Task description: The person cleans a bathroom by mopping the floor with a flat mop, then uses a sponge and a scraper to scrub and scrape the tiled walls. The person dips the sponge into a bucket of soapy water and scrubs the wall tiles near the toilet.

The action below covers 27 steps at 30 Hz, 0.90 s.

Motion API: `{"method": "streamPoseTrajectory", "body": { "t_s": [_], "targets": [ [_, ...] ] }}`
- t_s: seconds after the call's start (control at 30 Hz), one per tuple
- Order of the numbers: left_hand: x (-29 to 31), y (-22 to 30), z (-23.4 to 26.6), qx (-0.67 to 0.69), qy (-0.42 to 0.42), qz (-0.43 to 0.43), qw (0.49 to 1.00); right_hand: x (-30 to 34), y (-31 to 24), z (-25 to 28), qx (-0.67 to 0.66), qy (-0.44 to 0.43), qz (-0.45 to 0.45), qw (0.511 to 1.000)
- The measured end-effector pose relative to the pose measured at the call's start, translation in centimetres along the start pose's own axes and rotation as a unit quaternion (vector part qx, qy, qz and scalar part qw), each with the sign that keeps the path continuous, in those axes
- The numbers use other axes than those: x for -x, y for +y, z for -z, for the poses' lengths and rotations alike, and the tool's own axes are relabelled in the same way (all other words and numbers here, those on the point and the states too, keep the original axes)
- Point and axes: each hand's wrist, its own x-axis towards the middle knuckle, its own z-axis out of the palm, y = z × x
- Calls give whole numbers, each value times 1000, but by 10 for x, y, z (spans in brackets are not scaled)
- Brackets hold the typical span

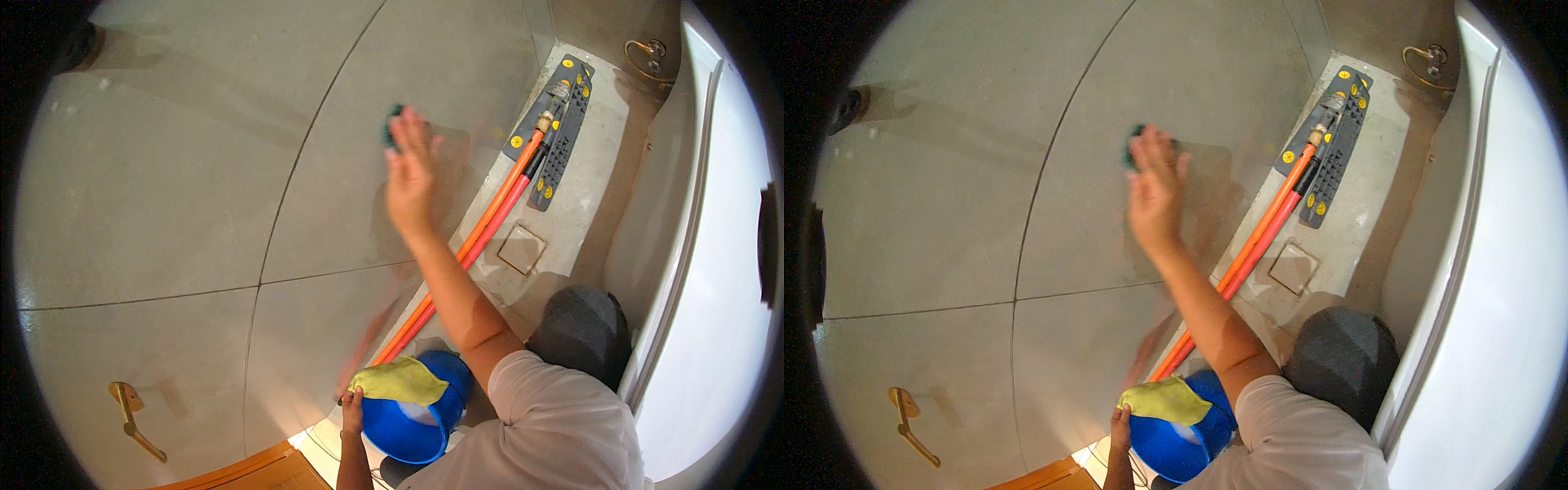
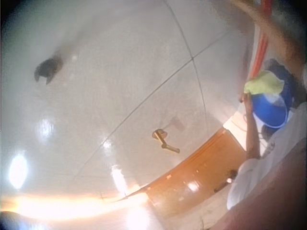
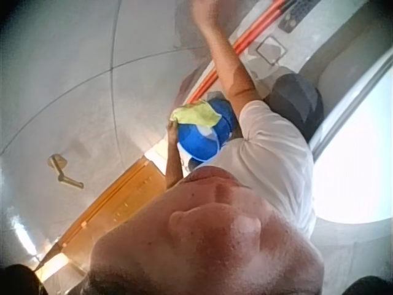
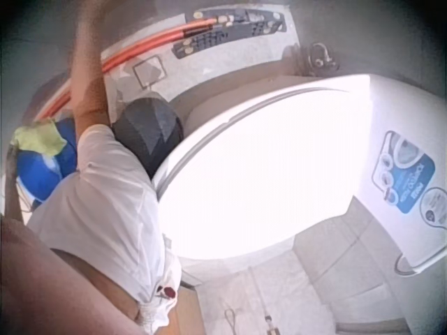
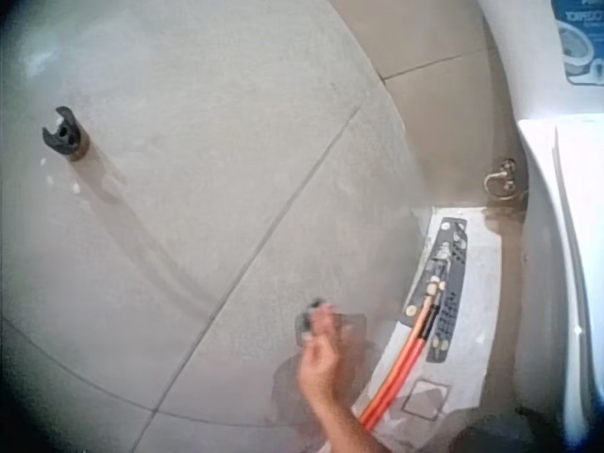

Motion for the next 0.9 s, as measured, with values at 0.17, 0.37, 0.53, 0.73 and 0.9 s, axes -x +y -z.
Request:
{"method": "streamPoseTrajectory", "body": {
  "t_s": [0.17, 0.37, 0.53, 0.73, 0.9],
  "targets": [
    [-5, 0, -4, 15, -11, -11, 1000, -5, 18, 7, 22, 50, -46, 997],
    [-6, -6, 1, -7, 3, -20, 1000, -12, 6, 10, 52, 26, -28, 998],
    [-4, 3, -9, 33, -8, -9, 999, -10, -10, 5, 26, 15, 13, 999],
    [-11, -21, 15, -43, -14, 8, 999, -15, 47, 0, -4, 120, -39, 992],
    [-11, -6, 6, -45, -9, -14, 999, -49, 138, 29, -15, 192, -226, 955]
  ]
}}
